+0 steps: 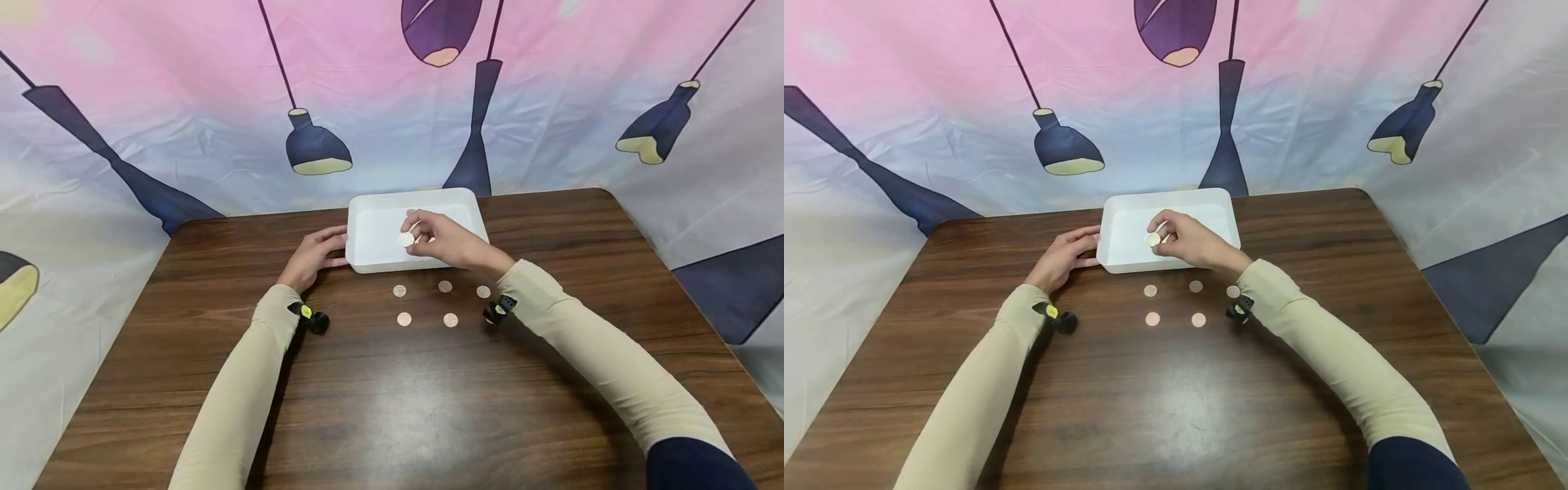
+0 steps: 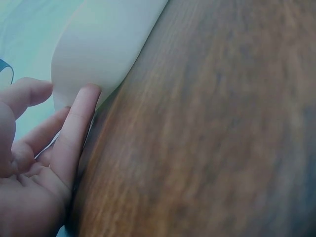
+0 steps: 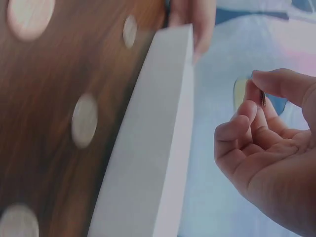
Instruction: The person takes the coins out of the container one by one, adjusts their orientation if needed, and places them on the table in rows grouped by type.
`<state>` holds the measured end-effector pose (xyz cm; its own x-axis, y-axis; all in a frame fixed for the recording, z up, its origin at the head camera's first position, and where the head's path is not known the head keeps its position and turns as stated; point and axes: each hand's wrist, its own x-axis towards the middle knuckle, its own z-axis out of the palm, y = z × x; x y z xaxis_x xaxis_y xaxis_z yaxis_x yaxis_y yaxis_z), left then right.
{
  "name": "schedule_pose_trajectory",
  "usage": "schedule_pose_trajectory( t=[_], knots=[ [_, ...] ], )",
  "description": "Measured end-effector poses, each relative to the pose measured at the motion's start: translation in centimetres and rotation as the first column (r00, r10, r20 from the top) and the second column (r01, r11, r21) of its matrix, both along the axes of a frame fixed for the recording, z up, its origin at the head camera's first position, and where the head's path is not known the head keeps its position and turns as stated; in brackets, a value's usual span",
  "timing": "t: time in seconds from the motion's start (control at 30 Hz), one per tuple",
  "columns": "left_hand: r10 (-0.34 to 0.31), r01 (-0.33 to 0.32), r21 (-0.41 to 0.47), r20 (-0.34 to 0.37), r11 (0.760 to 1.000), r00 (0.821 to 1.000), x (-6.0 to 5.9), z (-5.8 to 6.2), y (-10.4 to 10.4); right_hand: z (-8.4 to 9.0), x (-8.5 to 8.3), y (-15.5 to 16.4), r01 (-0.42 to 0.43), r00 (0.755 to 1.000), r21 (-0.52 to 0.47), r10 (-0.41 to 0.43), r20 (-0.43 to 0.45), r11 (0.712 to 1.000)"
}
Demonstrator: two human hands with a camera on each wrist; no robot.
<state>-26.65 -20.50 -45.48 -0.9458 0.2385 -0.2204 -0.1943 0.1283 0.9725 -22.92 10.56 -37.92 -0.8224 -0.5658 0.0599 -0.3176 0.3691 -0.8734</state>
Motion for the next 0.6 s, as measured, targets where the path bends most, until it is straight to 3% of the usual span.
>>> schedule_pose_trajectory(
  t=[0.13,0.33,0.6],
  knots=[
    [0.004,-0.004,0.006,-0.012,1.000,1.000,-0.1,-0.1,0.2,-0.1,1.1,-1.5,-0.017,1.000,-0.007,0.017,-0.017,1.000],
    [0.014,-0.014,-0.004,0.009,1.000,1.000,0.0,-0.4,0.1,-1.6,2.2,-3.6,-0.050,0.999,0.041,0.051,-0.017,0.998],
    [0.020,-0.020,-0.006,-0.014,1.000,1.000,0.3,0.0,0.0,-2.6,3.1,-5.5,-0.052,0.995,0.121,0.041,0.086,0.991]
  ],
)
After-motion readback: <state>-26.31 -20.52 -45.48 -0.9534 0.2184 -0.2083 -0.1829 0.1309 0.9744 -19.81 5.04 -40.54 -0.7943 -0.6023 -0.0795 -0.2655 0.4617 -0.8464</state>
